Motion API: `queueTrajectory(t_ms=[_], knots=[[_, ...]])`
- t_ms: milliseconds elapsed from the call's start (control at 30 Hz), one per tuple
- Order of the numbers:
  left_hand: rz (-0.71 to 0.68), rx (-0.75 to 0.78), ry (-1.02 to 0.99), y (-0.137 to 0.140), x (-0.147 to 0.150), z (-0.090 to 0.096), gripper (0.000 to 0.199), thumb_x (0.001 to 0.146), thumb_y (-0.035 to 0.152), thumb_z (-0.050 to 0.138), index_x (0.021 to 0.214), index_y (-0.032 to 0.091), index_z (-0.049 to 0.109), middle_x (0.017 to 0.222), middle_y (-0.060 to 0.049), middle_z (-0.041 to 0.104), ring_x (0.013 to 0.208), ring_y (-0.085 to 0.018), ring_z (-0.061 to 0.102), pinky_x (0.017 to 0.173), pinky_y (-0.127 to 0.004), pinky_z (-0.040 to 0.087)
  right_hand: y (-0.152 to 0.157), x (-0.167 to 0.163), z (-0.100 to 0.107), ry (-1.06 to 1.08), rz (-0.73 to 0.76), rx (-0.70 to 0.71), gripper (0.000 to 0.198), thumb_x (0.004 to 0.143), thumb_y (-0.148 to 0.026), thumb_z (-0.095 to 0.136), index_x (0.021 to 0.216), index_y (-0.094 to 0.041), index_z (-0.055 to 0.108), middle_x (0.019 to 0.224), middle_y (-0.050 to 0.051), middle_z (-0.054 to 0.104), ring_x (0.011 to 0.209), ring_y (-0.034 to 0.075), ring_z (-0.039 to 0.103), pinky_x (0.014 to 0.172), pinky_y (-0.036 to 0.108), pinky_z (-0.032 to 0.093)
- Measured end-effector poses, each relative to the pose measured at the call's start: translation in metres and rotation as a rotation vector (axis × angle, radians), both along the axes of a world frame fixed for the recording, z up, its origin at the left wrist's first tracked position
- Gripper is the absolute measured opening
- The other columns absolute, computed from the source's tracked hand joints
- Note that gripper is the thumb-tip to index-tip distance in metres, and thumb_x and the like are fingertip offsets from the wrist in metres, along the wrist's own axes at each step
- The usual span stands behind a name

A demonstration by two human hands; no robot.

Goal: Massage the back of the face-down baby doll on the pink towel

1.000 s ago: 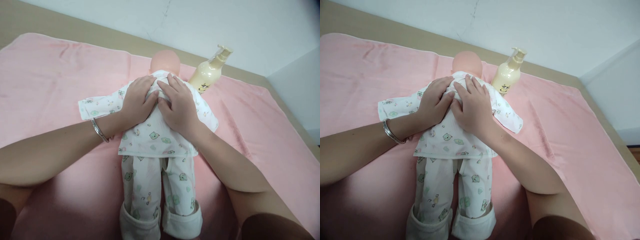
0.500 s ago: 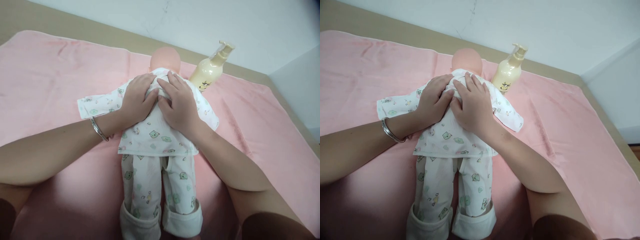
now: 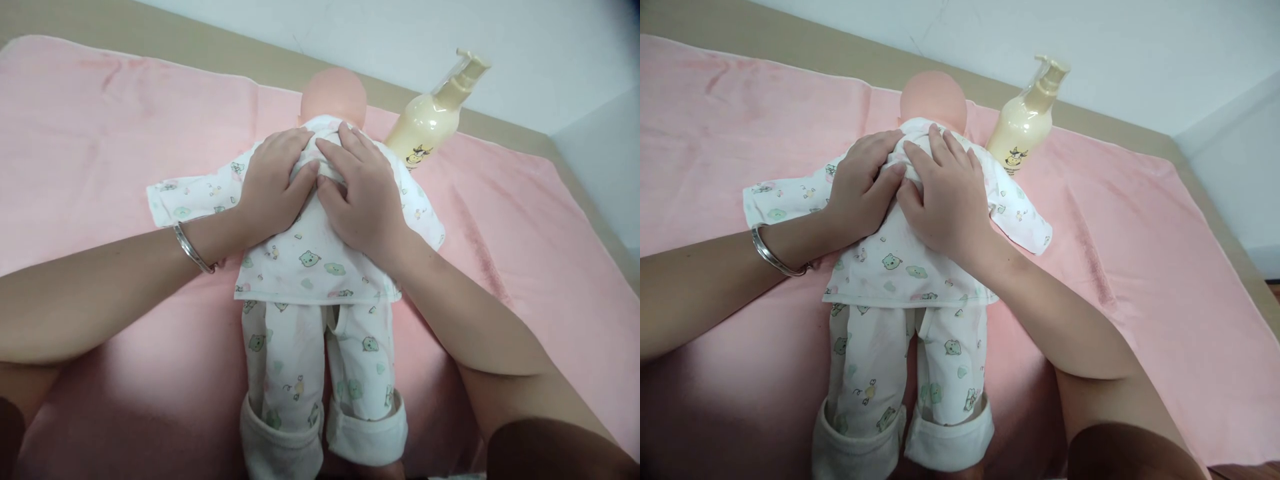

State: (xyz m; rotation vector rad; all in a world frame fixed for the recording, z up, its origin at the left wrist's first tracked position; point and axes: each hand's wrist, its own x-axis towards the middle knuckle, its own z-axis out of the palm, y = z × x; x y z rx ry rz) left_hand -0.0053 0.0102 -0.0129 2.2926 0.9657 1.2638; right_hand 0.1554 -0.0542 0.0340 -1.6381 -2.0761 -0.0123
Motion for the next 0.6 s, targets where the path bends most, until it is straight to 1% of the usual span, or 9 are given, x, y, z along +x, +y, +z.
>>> queueTrajectory(t_ms=[67,167,333,500,600], knots=[[0.003,0.0,0.004,-0.001,0.001,0.002,0.036,0.097,0.047,0.044,0.128,0.038,0.06,0.138,0.003,0.063,0.131,-0.03,0.056,0.117,-0.057,0.041,0.0,0.0,0.0,0.012,0.005,0.0,0.046,0.091,-0.03,0.047,0.137,-0.035,0.055,0.152,0.002,0.05,0.148,0.033,0.037,0.12,0.065,0.035],[0.015,0.008,0.008,-0.002,0.002,0.004,0.037,0.096,0.047,0.043,0.127,0.036,0.06,0.137,0.0,0.064,0.131,-0.029,0.056,0.116,-0.056,0.042,-0.001,-0.001,0.001,0.006,-0.01,-0.02,0.046,0.091,-0.03,0.047,0.136,-0.032,0.056,0.155,0.004,0.047,0.149,0.034,0.036,0.12,0.064,0.034],[0.008,0.008,0.008,-0.002,0.003,0.006,0.036,0.093,0.046,0.044,0.123,0.04,0.061,0.135,0.001,0.065,0.129,-0.028,0.058,0.114,-0.056,0.043,-0.001,-0.002,0.002,0.0,-0.022,-0.034,0.045,0.091,-0.032,0.048,0.136,-0.034,0.055,0.155,0.003,0.047,0.149,0.033,0.035,0.121,0.062,0.033],[0.019,-0.015,0.021,-0.004,0.004,0.009,0.036,0.091,0.045,0.043,0.121,0.04,0.061,0.133,0.001,0.066,0.129,-0.028,0.057,0.114,-0.055,0.043,-0.001,-0.004,0.004,0.006,-0.022,-0.014,0.044,0.09,-0.032,0.048,0.134,-0.038,0.055,0.151,0.0,0.052,0.148,0.032,0.037,0.121,0.063,0.033],[0.016,-0.022,0.021,-0.006,0.005,0.011,0.036,0.091,0.042,0.042,0.121,0.04,0.061,0.132,0.002,0.066,0.129,-0.027,0.057,0.113,-0.055,0.043,-0.004,-0.007,0.006,0.004,-0.048,-0.014,0.045,0.089,-0.03,0.047,0.132,-0.036,0.056,0.153,0.002,0.05,0.148,0.032,0.038,0.122,0.061,0.032]])
